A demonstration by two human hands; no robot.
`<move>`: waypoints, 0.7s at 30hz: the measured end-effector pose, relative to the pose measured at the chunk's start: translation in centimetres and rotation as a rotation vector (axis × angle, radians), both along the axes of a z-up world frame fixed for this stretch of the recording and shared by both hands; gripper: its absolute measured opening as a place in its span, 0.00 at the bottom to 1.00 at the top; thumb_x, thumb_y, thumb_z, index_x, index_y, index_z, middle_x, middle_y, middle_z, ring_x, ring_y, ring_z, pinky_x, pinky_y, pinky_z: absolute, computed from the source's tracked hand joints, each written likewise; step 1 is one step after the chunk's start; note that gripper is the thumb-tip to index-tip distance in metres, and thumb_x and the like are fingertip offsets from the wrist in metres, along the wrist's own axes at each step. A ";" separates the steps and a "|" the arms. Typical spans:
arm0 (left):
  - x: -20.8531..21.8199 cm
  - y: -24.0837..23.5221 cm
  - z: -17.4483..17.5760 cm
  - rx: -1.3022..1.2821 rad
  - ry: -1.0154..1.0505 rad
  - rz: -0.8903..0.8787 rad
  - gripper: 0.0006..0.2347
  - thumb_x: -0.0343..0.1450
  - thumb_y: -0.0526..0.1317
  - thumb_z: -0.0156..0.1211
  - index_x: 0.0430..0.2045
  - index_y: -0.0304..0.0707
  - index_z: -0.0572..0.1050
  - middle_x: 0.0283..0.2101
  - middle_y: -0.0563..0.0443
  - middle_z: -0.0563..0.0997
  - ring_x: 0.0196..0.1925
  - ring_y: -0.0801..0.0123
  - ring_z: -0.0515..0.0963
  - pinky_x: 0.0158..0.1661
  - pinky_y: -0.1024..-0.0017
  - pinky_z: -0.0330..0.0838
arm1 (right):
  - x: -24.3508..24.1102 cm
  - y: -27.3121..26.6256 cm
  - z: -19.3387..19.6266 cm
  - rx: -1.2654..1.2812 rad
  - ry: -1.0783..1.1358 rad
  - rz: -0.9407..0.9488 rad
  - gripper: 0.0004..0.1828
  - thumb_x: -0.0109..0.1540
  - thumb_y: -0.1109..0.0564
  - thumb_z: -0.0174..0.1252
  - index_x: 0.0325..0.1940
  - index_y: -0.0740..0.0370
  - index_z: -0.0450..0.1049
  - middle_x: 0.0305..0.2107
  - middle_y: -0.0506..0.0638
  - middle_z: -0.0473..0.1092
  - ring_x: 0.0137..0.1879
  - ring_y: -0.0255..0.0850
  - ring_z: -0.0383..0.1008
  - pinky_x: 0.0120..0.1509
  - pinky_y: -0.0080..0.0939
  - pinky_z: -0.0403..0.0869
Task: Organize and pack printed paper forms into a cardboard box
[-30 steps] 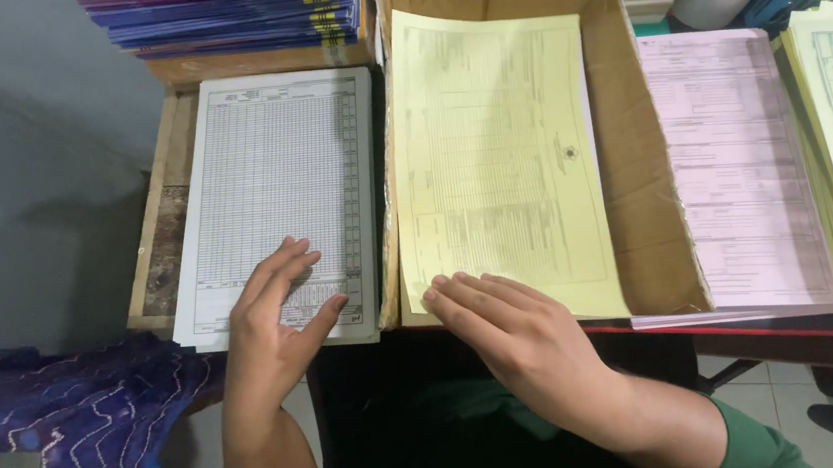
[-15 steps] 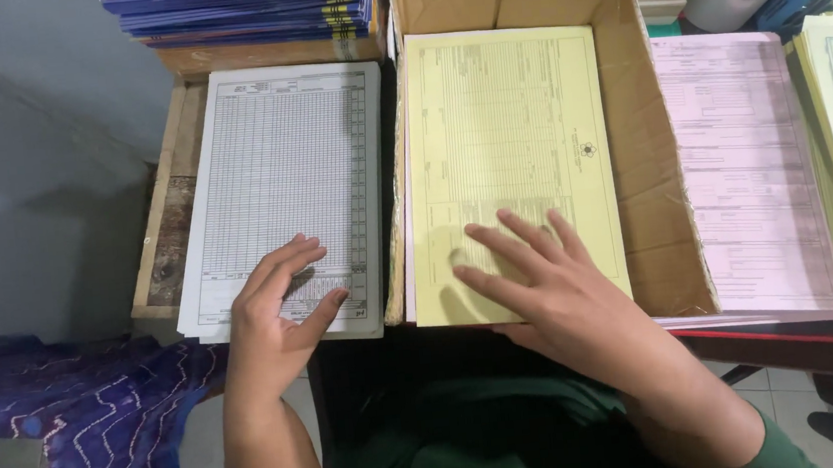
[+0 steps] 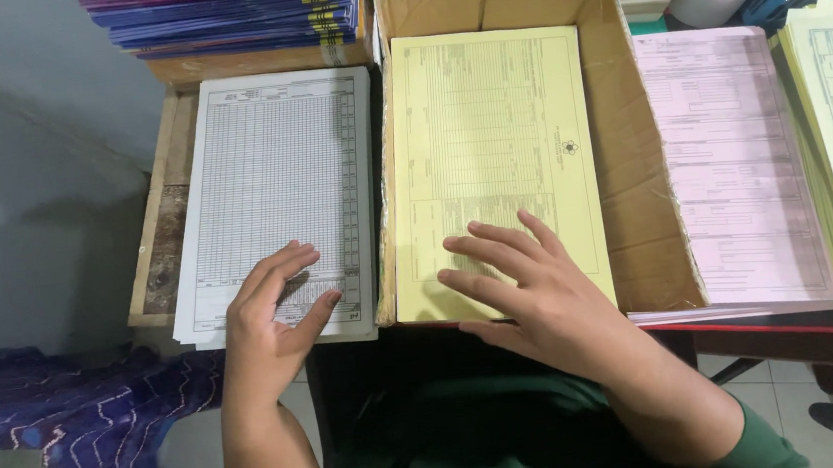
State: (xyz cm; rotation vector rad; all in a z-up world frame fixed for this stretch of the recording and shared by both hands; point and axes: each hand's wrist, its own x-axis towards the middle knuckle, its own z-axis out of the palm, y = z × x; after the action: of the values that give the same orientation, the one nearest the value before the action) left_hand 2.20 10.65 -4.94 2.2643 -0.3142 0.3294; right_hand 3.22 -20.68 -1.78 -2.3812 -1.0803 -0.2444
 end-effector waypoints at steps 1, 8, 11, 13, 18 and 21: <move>-0.1 -0.1 0.0 -0.005 0.019 0.025 0.15 0.70 0.38 0.66 0.49 0.33 0.77 0.54 0.43 0.80 0.64 0.56 0.77 0.61 0.63 0.74 | -0.3 0.0 0.3 0.029 -0.080 -0.016 0.22 0.64 0.46 0.66 0.59 0.53 0.72 0.62 0.53 0.69 0.69 0.55 0.69 0.75 0.71 0.57; -0.8 -0.7 -4.0 0.293 -0.400 0.158 0.12 0.71 0.37 0.69 0.46 0.34 0.80 0.50 0.46 0.82 0.58 0.53 0.80 0.66 0.46 0.63 | -3.4 -6.0 -2.9 0.912 -0.794 -0.200 0.08 0.70 0.52 0.53 0.42 0.51 0.61 0.34 0.48 0.62 0.42 0.44 0.66 0.47 0.42 0.78; -1.9 -1.7 -4.1 0.315 -0.548 0.253 0.07 0.73 0.30 0.66 0.44 0.33 0.79 0.48 0.42 0.83 0.50 0.58 0.83 0.63 0.56 0.67 | -4.5 -8.3 -3.5 0.966 -0.668 -0.605 0.14 0.61 0.69 0.43 0.50 0.60 0.59 0.45 0.59 0.61 0.45 0.50 0.64 0.57 0.49 0.71; -2.8 -3.0 -4.4 -0.315 -0.418 0.028 0.17 0.74 0.38 0.46 0.55 0.23 0.65 0.49 0.35 0.76 0.52 0.55 0.80 0.56 0.66 0.81 | -5.7 -8.7 -4.0 1.017 0.055 -0.722 0.21 0.67 0.59 0.51 0.64 0.57 0.59 0.61 0.53 0.59 0.67 0.41 0.63 0.67 0.35 0.70; -3.2 -5.3 -1.6 -0.343 0.011 -0.117 0.30 0.73 0.61 0.42 0.59 0.33 0.65 0.51 0.40 0.77 0.54 0.56 0.78 0.56 0.60 0.75 | -6.2 -9.1 -4.4 1.386 0.537 -0.625 0.29 0.60 0.49 0.54 0.64 0.61 0.63 0.59 0.55 0.66 0.64 0.43 0.67 0.71 0.42 0.70; -2.9 -5.4 -1.1 -0.293 0.069 -0.142 0.32 0.70 0.64 0.48 0.57 0.34 0.69 0.52 0.43 0.74 0.55 0.60 0.77 0.56 0.65 0.75 | -5.9 -10.5 -5.9 1.459 0.582 -0.504 0.30 0.58 0.54 0.56 0.64 0.63 0.64 0.60 0.58 0.67 0.69 0.46 0.67 0.78 0.46 0.68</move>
State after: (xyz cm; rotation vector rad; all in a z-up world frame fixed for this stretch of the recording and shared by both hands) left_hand -0.69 5.28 -6.02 1.9496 -0.3641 0.2072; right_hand -2.66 -31.20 -7.69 -1.1524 0.1084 -0.3176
